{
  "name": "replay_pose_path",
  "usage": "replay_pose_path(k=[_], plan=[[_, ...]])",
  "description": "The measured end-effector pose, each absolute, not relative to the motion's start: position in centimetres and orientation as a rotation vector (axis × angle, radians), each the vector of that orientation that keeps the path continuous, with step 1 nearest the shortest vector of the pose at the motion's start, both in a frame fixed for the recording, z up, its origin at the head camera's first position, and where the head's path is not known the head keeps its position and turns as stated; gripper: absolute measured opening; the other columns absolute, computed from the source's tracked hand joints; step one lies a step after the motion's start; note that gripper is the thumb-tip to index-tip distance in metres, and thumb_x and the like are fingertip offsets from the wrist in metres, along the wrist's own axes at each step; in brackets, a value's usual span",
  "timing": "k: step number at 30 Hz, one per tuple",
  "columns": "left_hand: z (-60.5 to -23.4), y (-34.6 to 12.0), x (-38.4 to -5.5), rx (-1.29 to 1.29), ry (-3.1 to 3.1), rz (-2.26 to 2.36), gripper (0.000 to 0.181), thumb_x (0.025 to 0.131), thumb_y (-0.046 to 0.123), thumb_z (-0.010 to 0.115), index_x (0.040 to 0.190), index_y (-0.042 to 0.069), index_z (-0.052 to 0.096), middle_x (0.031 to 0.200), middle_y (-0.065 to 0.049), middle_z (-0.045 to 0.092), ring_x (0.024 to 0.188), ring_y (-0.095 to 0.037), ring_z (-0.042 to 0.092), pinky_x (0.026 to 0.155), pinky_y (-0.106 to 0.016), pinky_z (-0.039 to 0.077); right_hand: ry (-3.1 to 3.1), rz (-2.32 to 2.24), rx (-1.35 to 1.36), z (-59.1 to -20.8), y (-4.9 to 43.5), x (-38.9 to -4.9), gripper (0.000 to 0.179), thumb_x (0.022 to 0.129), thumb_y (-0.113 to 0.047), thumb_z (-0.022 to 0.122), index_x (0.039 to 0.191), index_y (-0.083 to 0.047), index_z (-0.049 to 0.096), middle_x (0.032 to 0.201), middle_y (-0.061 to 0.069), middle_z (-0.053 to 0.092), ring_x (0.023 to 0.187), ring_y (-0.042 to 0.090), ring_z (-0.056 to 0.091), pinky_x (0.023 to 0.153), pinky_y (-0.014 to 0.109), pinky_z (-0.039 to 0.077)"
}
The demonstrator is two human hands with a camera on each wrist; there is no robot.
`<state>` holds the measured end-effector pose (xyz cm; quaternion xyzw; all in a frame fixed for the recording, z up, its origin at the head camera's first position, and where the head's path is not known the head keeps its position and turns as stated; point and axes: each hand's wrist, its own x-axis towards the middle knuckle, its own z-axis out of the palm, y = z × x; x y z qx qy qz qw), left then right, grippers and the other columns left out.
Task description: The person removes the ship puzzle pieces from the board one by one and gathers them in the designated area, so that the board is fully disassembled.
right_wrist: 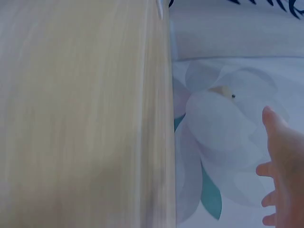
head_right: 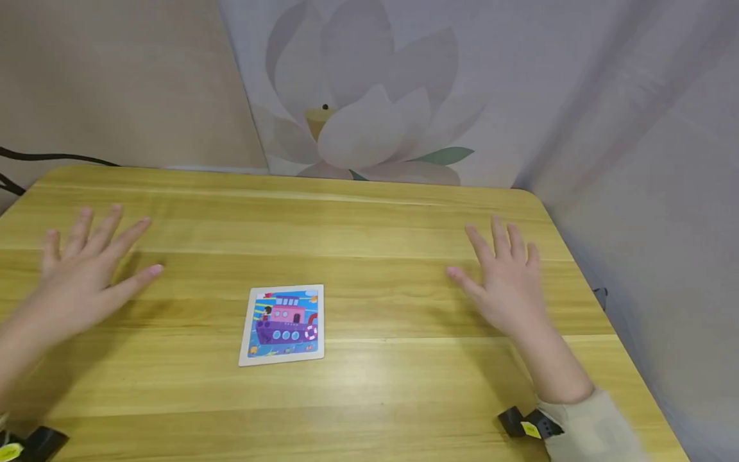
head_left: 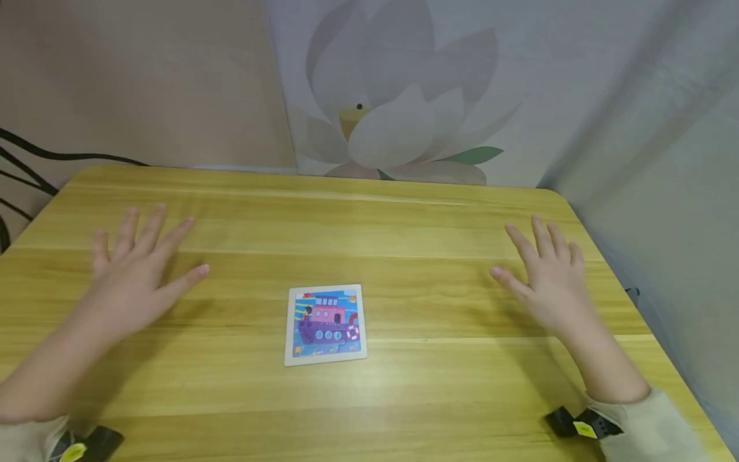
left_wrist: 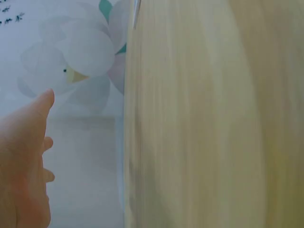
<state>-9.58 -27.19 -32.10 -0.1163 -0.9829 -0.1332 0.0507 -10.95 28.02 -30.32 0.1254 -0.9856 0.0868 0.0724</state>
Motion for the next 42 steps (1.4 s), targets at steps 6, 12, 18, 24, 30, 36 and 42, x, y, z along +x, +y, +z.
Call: replay_pose_path(k=[6,12,18,24,30,36,42], plan=[[-32.5,-25.3,-9.4,-0.427,-2.933,-0.553,0.075,0.096,0.045,0.052,0.155,0.019,0.015,0.158,-0.016,-0.002,0.140,-0.035,-0.019,0.099,-0.059,-0.026,-2.883,0.365,0.456,-30.4,25.8,-10.3,0.075,0.094,-0.054,0.049,0.152,-0.012,0.027,0.156,0.024,0.010,0.142,0.042,0.005,0.106,0.067,0.003],[-33.4,-23.7,-9.4,-0.540,-2.889,-0.672,0.074,0.095,0.042,0.057,0.154,0.018,0.020,0.158,-0.014,0.003,0.142,-0.034,-0.012,0.104,-0.059,-0.020,-2.796,0.481,0.555,-30.6,23.5,-9.7,0.072,0.094,-0.054,0.049,0.149,-0.011,0.033,0.154,0.023,0.018,0.140,0.043,0.013,0.106,0.064,0.009],[-34.1,-22.3,-9.3,-0.608,-2.875,-0.795,0.077,0.092,0.039,0.062,0.153,0.013,0.024,0.158,-0.015,0.009,0.143,-0.035,-0.004,0.109,-0.057,-0.013,-2.747,0.622,0.621,-31.1,21.6,-9.5,0.067,0.095,-0.052,0.050,0.146,-0.011,0.039,0.153,0.021,0.024,0.138,0.043,0.019,0.105,0.065,0.014],[-35.0,-21.0,-8.9,-0.638,-2.884,-0.892,0.081,0.088,0.039,0.068,0.151,0.009,0.027,0.157,-0.017,0.015,0.143,-0.039,0.004,0.110,-0.059,-0.004,-2.704,0.736,0.664,-31.5,19.6,-9.4,0.061,0.094,-0.045,0.056,0.143,-0.011,0.044,0.151,0.016,0.031,0.137,0.038,0.025,0.103,0.066,0.020],[-35.9,-20.0,-8.4,-0.681,-2.912,-0.951,0.090,0.083,0.046,0.072,0.150,0.005,0.028,0.156,-0.020,0.018,0.142,-0.042,0.005,0.108,-0.064,-0.003,-2.680,0.847,0.709,-31.7,17.6,-9.1,0.056,0.093,-0.040,0.060,0.139,-0.010,0.049,0.148,0.010,0.037,0.136,0.031,0.030,0.104,0.061,0.025],[-36.5,-18.8,-7.8,-0.698,-2.998,-0.958,0.106,0.072,0.062,0.072,0.149,0.004,0.030,0.156,-0.020,0.017,0.142,-0.041,0.005,0.109,-0.063,0.000,-2.708,0.945,0.766,-32.0,15.7,-9.0,0.053,0.092,-0.034,0.064,0.139,-0.012,0.050,0.148,0.004,0.038,0.136,0.026,0.030,0.105,0.059,0.027],[-36.6,-18.0,-7.5,-0.712,-3.036,-0.987,0.116,0.063,0.068,0.074,0.150,0.006,0.029,0.157,-0.017,0.015,0.142,-0.040,0.004,0.109,-0.063,0.002,-2.708,1.016,0.822,-32.5,13.9,-9.1,0.051,0.092,-0.034,0.064,0.137,-0.014,0.053,0.146,0.003,0.040,0.135,0.023,0.032,0.105,0.056,0.030]])
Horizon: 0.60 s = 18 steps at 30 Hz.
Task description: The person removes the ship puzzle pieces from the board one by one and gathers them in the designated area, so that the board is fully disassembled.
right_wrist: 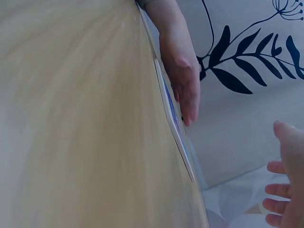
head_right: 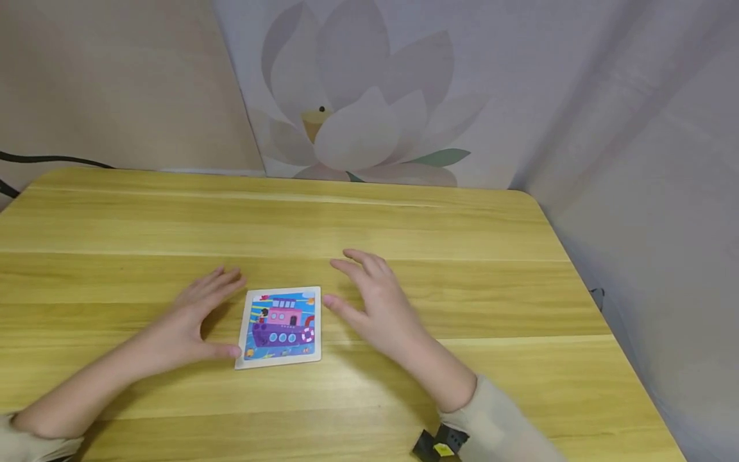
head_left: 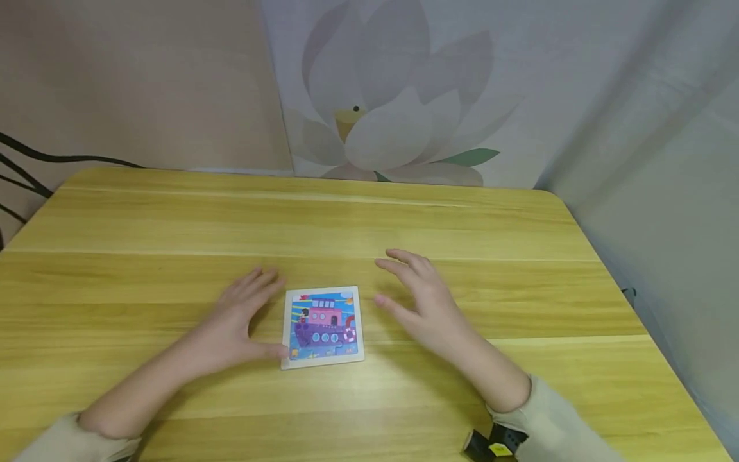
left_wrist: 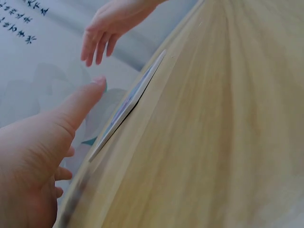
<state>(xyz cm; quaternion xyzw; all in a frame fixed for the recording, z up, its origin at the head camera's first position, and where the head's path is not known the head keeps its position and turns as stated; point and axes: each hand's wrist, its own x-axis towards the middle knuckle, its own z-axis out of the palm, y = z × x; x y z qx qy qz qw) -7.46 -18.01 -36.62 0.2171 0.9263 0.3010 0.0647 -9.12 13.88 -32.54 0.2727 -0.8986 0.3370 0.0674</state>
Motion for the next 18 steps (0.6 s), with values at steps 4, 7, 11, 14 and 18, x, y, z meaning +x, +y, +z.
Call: replay_pose_path(k=[4,7,11,14,18], plan=[[-36.7,-17.7,-7.3,0.655,2.784,0.896,0.120,0.059,0.069,0.075,0.151,0.007,0.028,0.157,-0.015,0.014,0.143,-0.039,0.003,0.108,-0.064,0.003,-2.698,1.069,0.874,-33.0,12.6,-9.2,0.049,0.093,-0.036,0.062,0.135,-0.013,0.055,0.143,0.003,0.044,0.133,0.021,0.035,0.104,0.054,0.032],[-36.8,-17.6,-7.2,0.662,2.774,0.891,0.122,0.058,0.069,0.076,0.151,0.006,0.028,0.157,-0.015,0.013,0.143,-0.038,0.003,0.109,-0.063,0.003,-2.698,1.114,0.918,-33.4,11.6,-9.4,0.048,0.093,-0.036,0.062,0.134,-0.012,0.056,0.141,0.004,0.046,0.131,0.020,0.037,0.104,0.052,0.034],[-37.0,-17.5,-7.2,0.680,2.769,0.881,0.121,0.059,0.070,0.075,0.150,0.005,0.029,0.157,-0.015,0.013,0.143,-0.037,0.003,0.110,-0.062,0.003,-2.715,1.160,0.959,-34.0,10.3,-9.4,0.046,0.093,-0.035,0.063,0.131,-0.009,0.058,0.137,0.007,0.050,0.128,0.020,0.040,0.103,0.049,0.035],[-37.2,-17.6,-7.2,0.684,2.774,0.879,0.120,0.059,0.070,0.075,0.149,0.004,0.030,0.157,-0.015,0.014,0.143,-0.037,0.003,0.109,-0.063,0.003,-2.750,1.164,0.998,-34.5,9.3,-9.4,0.045,0.092,-0.035,0.064,0.129,-0.009,0.059,0.134,0.007,0.052,0.125,0.019,0.043,0.102,0.045,0.038],[-37.5,-17.6,-7.2,0.691,2.789,0.880,0.119,0.059,0.070,0.075,0.148,0.004,0.033,0.157,-0.014,0.015,0.143,-0.037,0.004,0.108,-0.064,0.003,-2.805,1.113,1.066,-35.1,8.2,-9.6,0.045,0.091,-0.036,0.065,0.129,-0.012,0.060,0.130,0.003,0.054,0.122,0.019,0.045,0.100,0.041,0.040]])
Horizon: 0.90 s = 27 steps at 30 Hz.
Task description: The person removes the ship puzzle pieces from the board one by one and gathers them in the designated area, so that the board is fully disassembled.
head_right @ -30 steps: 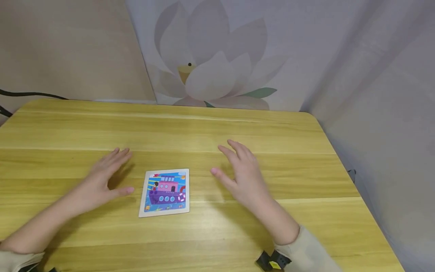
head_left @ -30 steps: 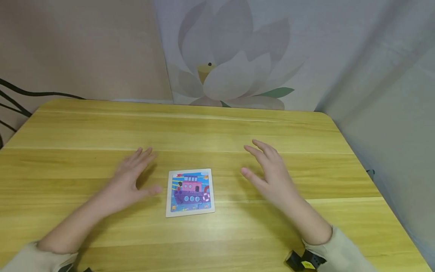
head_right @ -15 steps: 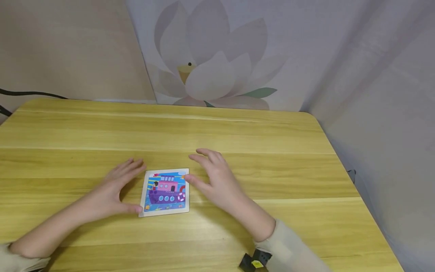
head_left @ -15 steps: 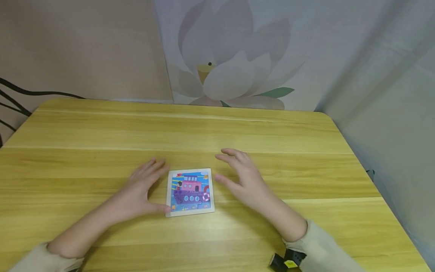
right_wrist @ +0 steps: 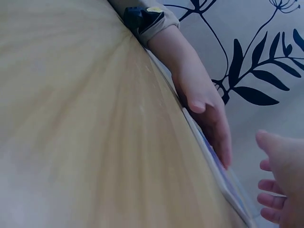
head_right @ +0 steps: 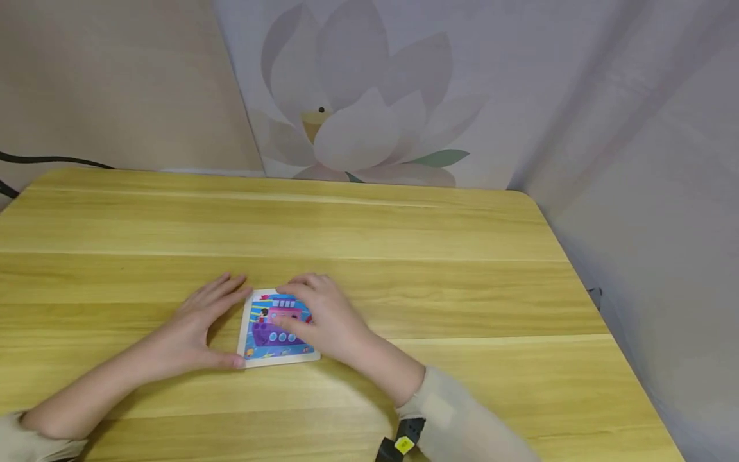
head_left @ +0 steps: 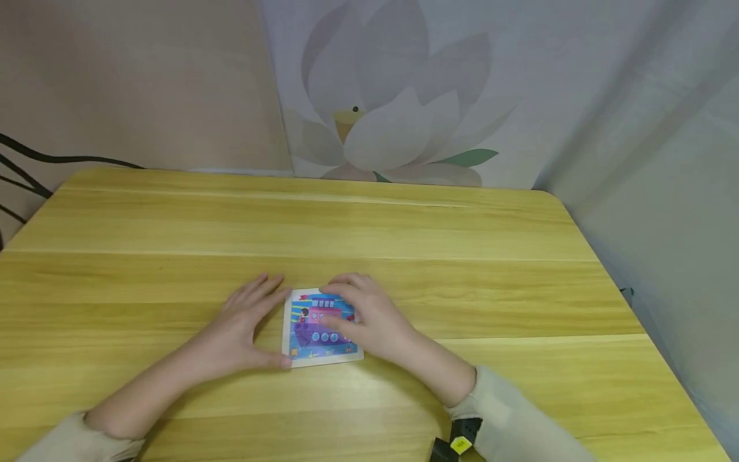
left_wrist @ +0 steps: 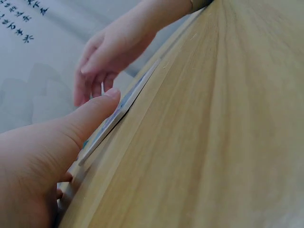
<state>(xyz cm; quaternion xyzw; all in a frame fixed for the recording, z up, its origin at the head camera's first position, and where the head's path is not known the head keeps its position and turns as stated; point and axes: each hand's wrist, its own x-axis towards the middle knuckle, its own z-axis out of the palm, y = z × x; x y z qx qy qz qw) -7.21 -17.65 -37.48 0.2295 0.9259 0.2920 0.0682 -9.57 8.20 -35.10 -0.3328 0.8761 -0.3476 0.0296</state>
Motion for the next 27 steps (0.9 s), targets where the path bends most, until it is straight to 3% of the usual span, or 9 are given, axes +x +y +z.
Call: replay_pose_path(k=[12,19,27], plan=[[-37.7,-17.3,-7.4,0.704,2.793,0.860,0.118,0.060,0.072,0.073,0.147,0.002,0.034,0.158,-0.014,0.014,0.143,-0.037,0.004,0.108,-0.065,0.004,2.724,-0.905,-1.079,-36.1,5.8,-10.7,0.051,0.087,-0.043,0.068,0.128,-0.013,0.061,0.118,-0.001,0.056,0.111,0.015,0.046,0.095,0.031,0.040],[-37.6,-17.4,-7.5,0.704,2.794,0.859,0.119,0.060,0.072,0.072,0.147,0.002,0.033,0.157,-0.015,0.015,0.143,-0.038,0.005,0.108,-0.065,0.004,2.784,-0.840,-1.036,-36.7,4.8,-11.3,0.048,0.084,-0.044,0.071,0.123,-0.017,0.065,0.107,-0.005,0.057,0.097,0.009,0.047,0.083,0.023,0.040],[-37.7,-17.4,-7.6,0.694,2.786,0.876,0.118,0.059,0.070,0.075,0.147,0.003,0.034,0.157,-0.014,0.015,0.143,-0.037,0.004,0.108,-0.065,0.004,2.797,-0.785,-0.938,-36.6,4.0,-11.7,0.046,0.081,-0.043,0.074,0.120,-0.020,0.067,0.100,-0.008,0.057,0.091,0.008,0.046,0.080,0.024,0.038]])
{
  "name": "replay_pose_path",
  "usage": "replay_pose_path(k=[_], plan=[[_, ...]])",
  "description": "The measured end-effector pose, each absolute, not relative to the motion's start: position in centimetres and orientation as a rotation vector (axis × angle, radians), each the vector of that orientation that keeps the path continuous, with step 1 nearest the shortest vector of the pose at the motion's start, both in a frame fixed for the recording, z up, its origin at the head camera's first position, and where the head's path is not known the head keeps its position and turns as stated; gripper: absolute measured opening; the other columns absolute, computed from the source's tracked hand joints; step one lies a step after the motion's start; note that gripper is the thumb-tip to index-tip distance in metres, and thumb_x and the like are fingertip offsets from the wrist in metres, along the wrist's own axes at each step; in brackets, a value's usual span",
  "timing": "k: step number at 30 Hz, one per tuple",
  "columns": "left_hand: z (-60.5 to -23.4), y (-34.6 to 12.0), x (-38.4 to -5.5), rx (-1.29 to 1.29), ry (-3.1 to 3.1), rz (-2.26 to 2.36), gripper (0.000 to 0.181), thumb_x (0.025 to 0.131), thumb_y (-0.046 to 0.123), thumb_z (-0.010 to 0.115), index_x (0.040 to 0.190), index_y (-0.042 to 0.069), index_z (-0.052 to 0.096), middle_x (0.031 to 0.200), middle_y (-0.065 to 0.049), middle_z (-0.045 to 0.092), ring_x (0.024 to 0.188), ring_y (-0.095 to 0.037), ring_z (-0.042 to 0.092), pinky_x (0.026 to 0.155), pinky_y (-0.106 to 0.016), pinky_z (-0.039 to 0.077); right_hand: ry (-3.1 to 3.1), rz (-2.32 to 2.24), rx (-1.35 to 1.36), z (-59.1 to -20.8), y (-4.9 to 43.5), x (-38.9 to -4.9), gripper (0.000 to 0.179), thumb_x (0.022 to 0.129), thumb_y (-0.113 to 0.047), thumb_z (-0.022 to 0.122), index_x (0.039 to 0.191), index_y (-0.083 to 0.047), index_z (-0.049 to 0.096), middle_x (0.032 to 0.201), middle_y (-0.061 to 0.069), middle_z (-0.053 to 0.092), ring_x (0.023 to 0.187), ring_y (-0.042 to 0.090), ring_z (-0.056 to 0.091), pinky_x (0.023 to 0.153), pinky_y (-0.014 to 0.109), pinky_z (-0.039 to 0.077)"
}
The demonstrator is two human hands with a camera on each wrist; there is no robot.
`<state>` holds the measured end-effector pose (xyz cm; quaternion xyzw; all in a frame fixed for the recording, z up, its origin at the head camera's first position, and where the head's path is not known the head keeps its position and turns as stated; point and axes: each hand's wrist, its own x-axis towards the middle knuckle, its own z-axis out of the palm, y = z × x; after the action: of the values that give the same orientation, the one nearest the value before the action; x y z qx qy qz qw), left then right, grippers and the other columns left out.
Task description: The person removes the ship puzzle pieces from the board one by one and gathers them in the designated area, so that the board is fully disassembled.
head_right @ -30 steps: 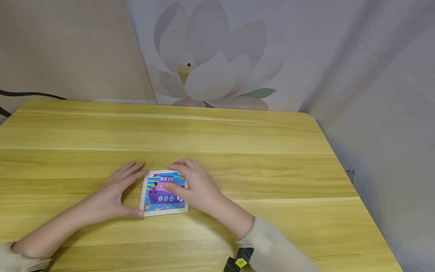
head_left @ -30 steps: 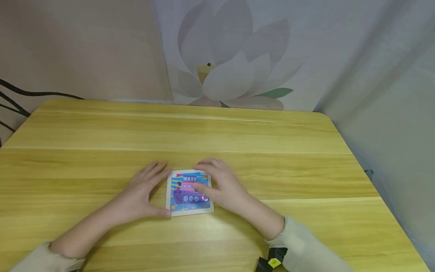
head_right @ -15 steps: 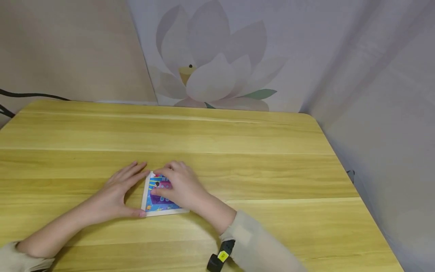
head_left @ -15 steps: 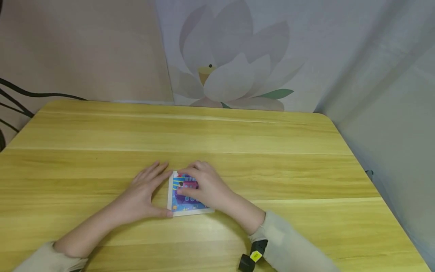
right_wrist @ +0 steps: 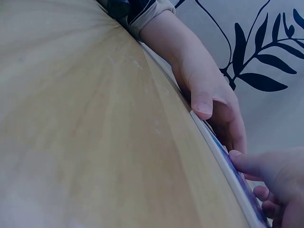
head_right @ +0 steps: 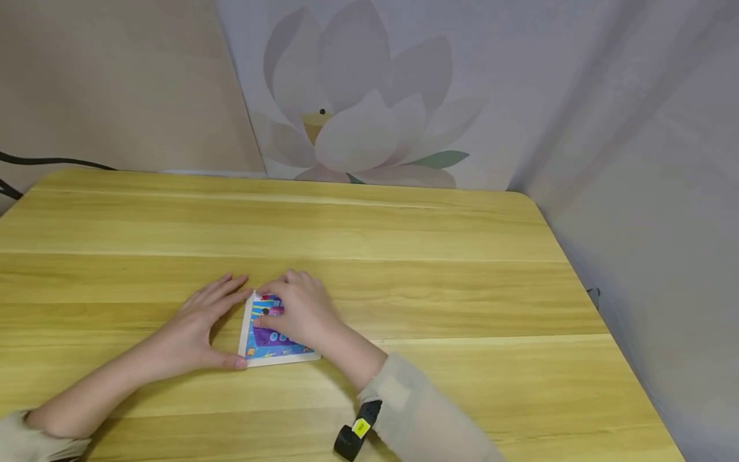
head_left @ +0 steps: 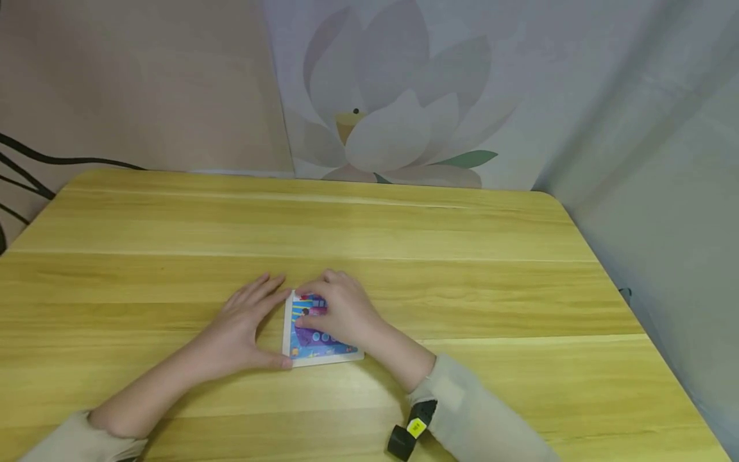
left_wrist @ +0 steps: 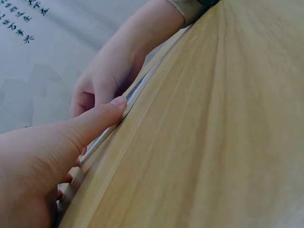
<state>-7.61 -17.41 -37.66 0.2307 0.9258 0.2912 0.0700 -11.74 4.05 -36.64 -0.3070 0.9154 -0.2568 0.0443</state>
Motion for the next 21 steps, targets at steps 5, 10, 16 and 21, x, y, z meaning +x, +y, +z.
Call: replay_pose_path(k=[5,10,16,21], plan=[[-37.6,-17.3,-7.6,0.683,2.785,0.879,0.118,0.059,0.069,0.076,0.147,0.003,0.034,0.158,-0.013,0.015,0.143,-0.037,0.004,0.108,-0.065,0.003,2.779,-0.788,-0.856,-36.2,3.8,-11.9,0.046,0.078,-0.042,0.078,0.118,-0.022,0.069,0.100,-0.008,0.058,0.091,0.009,0.048,0.080,0.026,0.040],[-37.7,-17.3,-7.6,0.685,2.790,0.876,0.118,0.059,0.069,0.076,0.148,0.003,0.034,0.158,-0.013,0.015,0.143,-0.036,0.004,0.108,-0.064,0.003,2.760,-0.791,-0.815,-35.9,3.7,-12.1,0.041,0.077,-0.039,0.079,0.114,-0.023,0.070,0.096,-0.010,0.057,0.091,0.008,0.048,0.079,0.026,0.040],[-37.6,-17.2,-7.5,0.685,2.789,0.881,0.118,0.059,0.069,0.076,0.147,0.002,0.034,0.158,-0.013,0.015,0.143,-0.036,0.004,0.109,-0.064,0.003,2.751,-0.797,-0.833,-35.6,3.6,-12.1,0.031,0.081,-0.034,0.077,0.109,-0.023,0.070,0.090,-0.011,0.055,0.087,0.008,0.048,0.077,0.025,0.039],[-37.5,-17.2,-7.5,0.686,2.789,0.878,0.118,0.059,0.069,0.077,0.147,0.002,0.034,0.157,-0.014,0.016,0.143,-0.036,0.004,0.109,-0.063,0.003,2.755,-0.771,-0.825,-35.4,3.5,-12.0,0.030,0.081,-0.033,0.077,0.109,-0.022,0.070,0.091,-0.011,0.056,0.090,0.009,0.048,0.079,0.027,0.040]])
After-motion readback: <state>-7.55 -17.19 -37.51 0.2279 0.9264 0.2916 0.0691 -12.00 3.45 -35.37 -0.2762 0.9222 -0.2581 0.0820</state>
